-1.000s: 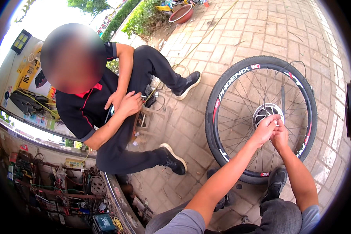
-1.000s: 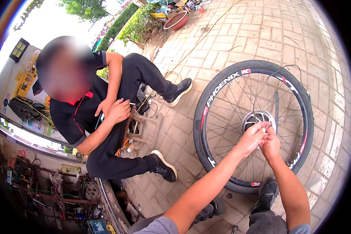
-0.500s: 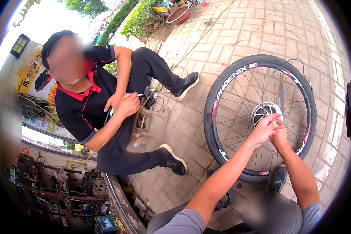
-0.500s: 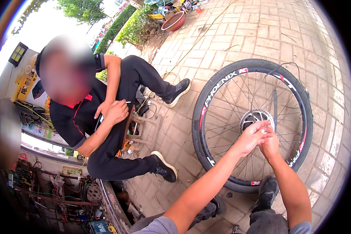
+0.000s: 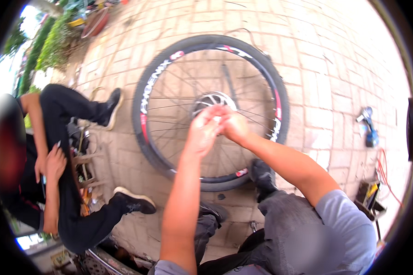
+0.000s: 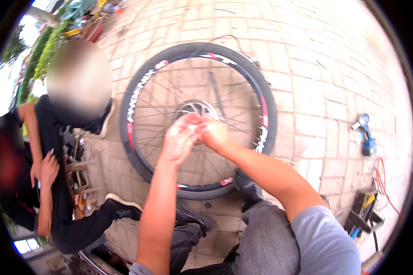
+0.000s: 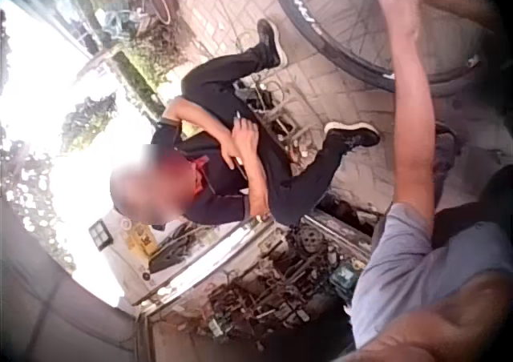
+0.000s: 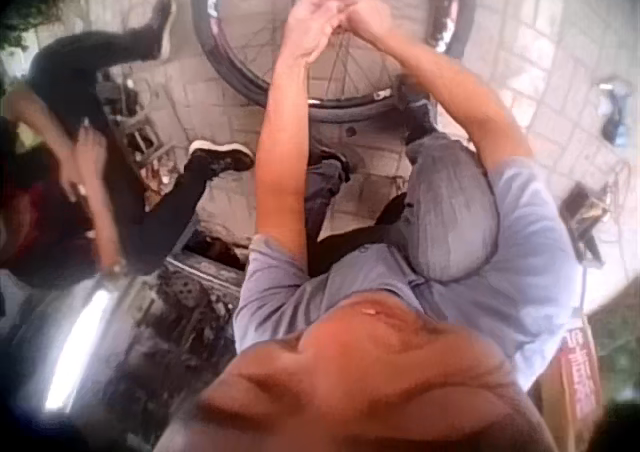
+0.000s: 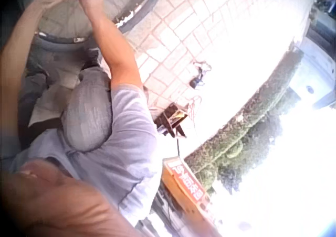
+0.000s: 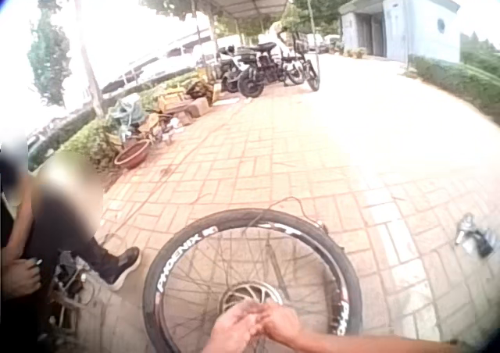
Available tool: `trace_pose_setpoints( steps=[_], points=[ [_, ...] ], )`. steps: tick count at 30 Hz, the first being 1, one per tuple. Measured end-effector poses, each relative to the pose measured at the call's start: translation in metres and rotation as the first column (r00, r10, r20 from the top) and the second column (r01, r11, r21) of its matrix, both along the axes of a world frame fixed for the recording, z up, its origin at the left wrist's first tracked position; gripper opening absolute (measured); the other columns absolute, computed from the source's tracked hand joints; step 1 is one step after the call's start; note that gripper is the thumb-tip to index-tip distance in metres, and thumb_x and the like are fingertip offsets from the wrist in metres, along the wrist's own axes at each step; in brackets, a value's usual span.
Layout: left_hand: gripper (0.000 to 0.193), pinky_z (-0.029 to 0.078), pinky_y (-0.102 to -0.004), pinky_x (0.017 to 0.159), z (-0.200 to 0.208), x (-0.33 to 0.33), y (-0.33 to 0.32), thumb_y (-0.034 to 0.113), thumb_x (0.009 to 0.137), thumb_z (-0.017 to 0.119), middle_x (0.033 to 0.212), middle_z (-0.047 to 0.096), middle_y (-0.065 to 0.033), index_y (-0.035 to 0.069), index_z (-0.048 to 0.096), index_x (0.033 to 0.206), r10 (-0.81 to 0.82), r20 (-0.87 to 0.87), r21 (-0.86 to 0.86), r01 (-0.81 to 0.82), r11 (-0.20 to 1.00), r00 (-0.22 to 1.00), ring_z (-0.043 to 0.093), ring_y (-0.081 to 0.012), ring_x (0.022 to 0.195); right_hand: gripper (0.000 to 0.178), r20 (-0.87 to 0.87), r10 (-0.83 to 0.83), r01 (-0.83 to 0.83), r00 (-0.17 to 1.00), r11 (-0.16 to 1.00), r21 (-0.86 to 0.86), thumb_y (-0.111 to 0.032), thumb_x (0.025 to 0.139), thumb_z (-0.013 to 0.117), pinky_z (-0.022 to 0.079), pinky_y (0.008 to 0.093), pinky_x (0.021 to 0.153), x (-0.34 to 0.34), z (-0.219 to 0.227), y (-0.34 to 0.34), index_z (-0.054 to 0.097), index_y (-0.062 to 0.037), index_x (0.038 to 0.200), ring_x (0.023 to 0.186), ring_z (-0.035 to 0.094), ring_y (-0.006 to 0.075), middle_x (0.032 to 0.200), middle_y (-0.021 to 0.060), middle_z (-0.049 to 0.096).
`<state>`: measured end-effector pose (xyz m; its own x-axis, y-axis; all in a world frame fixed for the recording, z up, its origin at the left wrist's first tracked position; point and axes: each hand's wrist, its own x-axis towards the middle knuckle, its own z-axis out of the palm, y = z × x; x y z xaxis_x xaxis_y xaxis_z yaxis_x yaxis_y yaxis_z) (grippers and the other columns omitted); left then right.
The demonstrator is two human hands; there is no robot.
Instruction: The person sits on the ground and uses a small tool to adjust the hub and disc brake rotor of a bicycle wheel. They repeatedly tighten and loosen components at the center of the wheel while another person sits nearby.
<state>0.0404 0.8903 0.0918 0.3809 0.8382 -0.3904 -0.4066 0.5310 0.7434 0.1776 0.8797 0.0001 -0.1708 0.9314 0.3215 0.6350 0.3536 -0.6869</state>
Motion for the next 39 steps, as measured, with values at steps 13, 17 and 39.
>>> trace_pose_setpoints(
  steps=[13, 17, 39],
  points=[
    [0.034, 0.051, -0.0332, 0.086, -0.007, -0.001, 0.0, 0.001, 0.093, 0.049, 0.11, 0.06, -0.0152, -0.003, 0.047, 0.126, -0.048, -0.01, 0.098, 0.048, 0.994, 0.999, 0.061, -0.0213, 0.097, 0.023, -0.037, -0.119, 0.117, 0.992, 0.991, -0.07, -0.019, 0.065, 0.069, 0.051, 0.038, 0.063, -0.006, 0.02, 0.003, 0.067, -0.0181, 0.088, 0.081, 0.059, 0.0245, 0.079, 0.003, 0.058],
    [0.031, 0.045, -0.0201, 0.06, -0.023, -0.005, 0.009, 0.003, 0.089, 0.058, 0.086, 0.062, -0.0055, -0.007, 0.053, 0.118, 0.002, -0.489, 0.322, 0.178, 0.93, 0.872, 0.056, -0.0077, 0.069, 0.02, 0.06, -0.217, 0.224, 0.974, 0.963, -0.152, -0.02, 0.068, 0.068, 0.051, 0.042, 0.064, -0.011, 0.009, 0.005, 0.059, -0.0054, 0.078, 0.079, 0.061, 0.0303, 0.086, 0.0127, 0.056],
    [0.042, 0.052, -0.0278, 0.083, -0.003, 0.005, 0.003, 0.017, 0.098, 0.045, 0.11, 0.059, -0.0138, 0.0, 0.039, 0.135, 0.092, -0.045, 0.101, -0.087, 0.991, 0.995, 0.06, -0.0159, 0.093, 0.016, 0.058, -0.241, 0.246, 0.969, 0.96, -0.133, -0.017, 0.071, 0.063, 0.051, 0.0416, 0.06, -0.009, -0.001, 0.004, 0.058, -0.0046, 0.078, 0.077, 0.062, 0.0307, 0.086, 0.0135, 0.056]
  ],
)
